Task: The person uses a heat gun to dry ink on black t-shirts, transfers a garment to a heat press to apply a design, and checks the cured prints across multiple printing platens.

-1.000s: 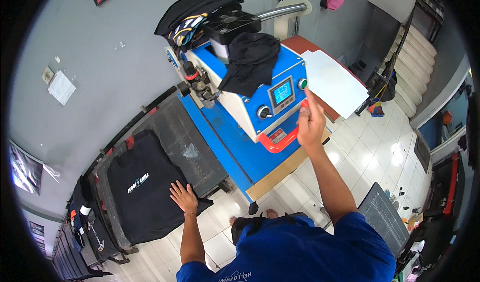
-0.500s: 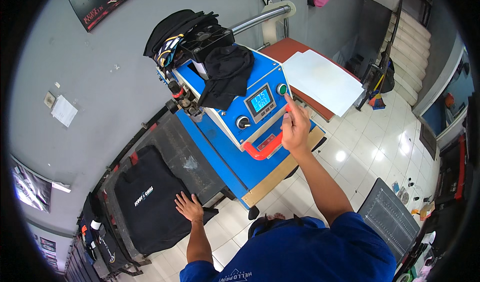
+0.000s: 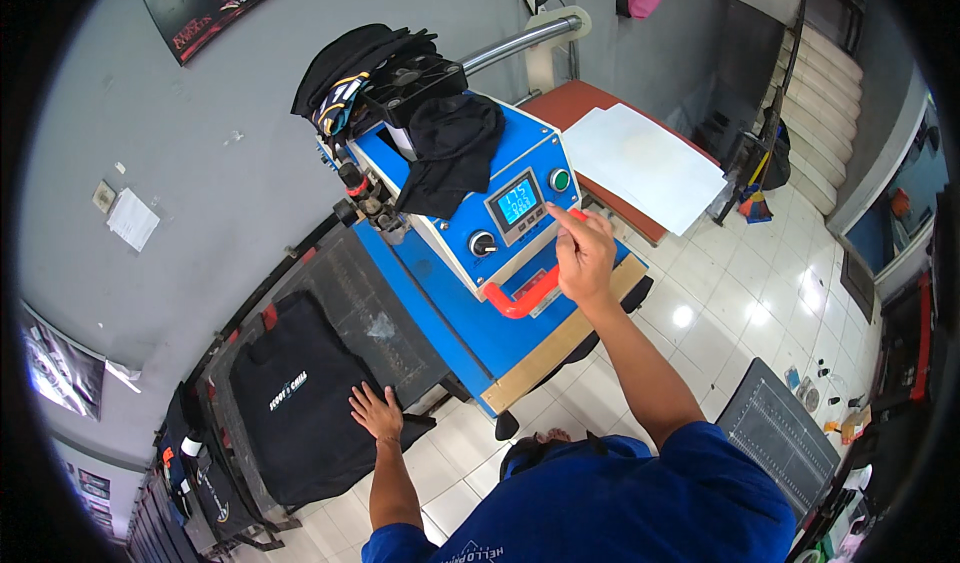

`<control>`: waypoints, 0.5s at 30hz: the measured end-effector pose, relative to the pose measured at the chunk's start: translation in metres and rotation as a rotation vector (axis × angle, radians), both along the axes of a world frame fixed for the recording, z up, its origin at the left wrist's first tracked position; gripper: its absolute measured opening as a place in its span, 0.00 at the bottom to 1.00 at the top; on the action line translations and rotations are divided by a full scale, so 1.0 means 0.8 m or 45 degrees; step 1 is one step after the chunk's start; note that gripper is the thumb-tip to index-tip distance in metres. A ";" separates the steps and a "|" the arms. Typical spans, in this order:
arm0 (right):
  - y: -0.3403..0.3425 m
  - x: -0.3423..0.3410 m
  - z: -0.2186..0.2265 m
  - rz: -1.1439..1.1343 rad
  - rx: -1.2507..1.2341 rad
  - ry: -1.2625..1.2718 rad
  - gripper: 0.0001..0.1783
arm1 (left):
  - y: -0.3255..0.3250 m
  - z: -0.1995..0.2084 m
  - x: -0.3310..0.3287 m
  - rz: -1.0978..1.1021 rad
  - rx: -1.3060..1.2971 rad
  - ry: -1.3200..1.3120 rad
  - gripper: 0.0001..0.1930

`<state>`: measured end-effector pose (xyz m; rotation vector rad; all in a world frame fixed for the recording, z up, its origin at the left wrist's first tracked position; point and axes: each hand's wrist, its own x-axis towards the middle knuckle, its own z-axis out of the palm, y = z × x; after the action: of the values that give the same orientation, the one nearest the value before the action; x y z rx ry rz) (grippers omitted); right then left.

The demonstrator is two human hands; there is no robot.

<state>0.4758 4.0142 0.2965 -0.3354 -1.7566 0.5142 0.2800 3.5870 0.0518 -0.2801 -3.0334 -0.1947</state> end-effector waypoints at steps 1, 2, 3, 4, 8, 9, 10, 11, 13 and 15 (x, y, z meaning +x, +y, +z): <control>0.001 0.000 0.000 -0.002 0.005 0.002 0.19 | 0.000 0.001 -0.001 -0.004 0.012 -0.026 0.37; 0.001 0.001 0.000 -0.001 0.000 -0.004 0.19 | 0.000 0.002 -0.002 -0.010 0.015 -0.050 0.38; -0.001 0.002 0.002 0.001 -0.008 -0.009 0.19 | -0.004 0.002 -0.003 -0.015 0.015 -0.074 0.39; -0.003 0.002 0.003 0.003 -0.016 -0.015 0.19 | -0.007 0.002 -0.004 -0.020 0.015 -0.098 0.40; -0.006 0.003 0.006 0.011 -0.025 -0.019 0.19 | -0.017 0.006 -0.012 -0.014 0.043 -0.239 0.44; -0.005 0.004 0.006 0.008 -0.024 -0.022 0.19 | -0.016 0.008 -0.013 -0.018 0.045 -0.273 0.45; -0.004 0.004 0.005 0.006 -0.022 -0.026 0.19 | -0.015 0.011 -0.014 -0.022 0.046 -0.308 0.46; -0.004 0.005 0.005 0.008 -0.022 -0.022 0.19 | -0.014 0.013 -0.015 -0.021 0.070 -0.341 0.48; -0.004 0.005 0.008 0.012 -0.022 -0.014 0.19 | -0.015 0.018 -0.016 -0.019 0.118 -0.409 0.51; -0.003 0.003 0.007 -0.018 -0.003 0.001 0.19 | -0.019 0.022 -0.017 -0.040 0.123 -0.459 0.56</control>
<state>0.4784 4.0118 0.3018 -0.3487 -1.7520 0.5064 0.2665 3.5721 0.0694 -0.3158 -3.3612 -0.4370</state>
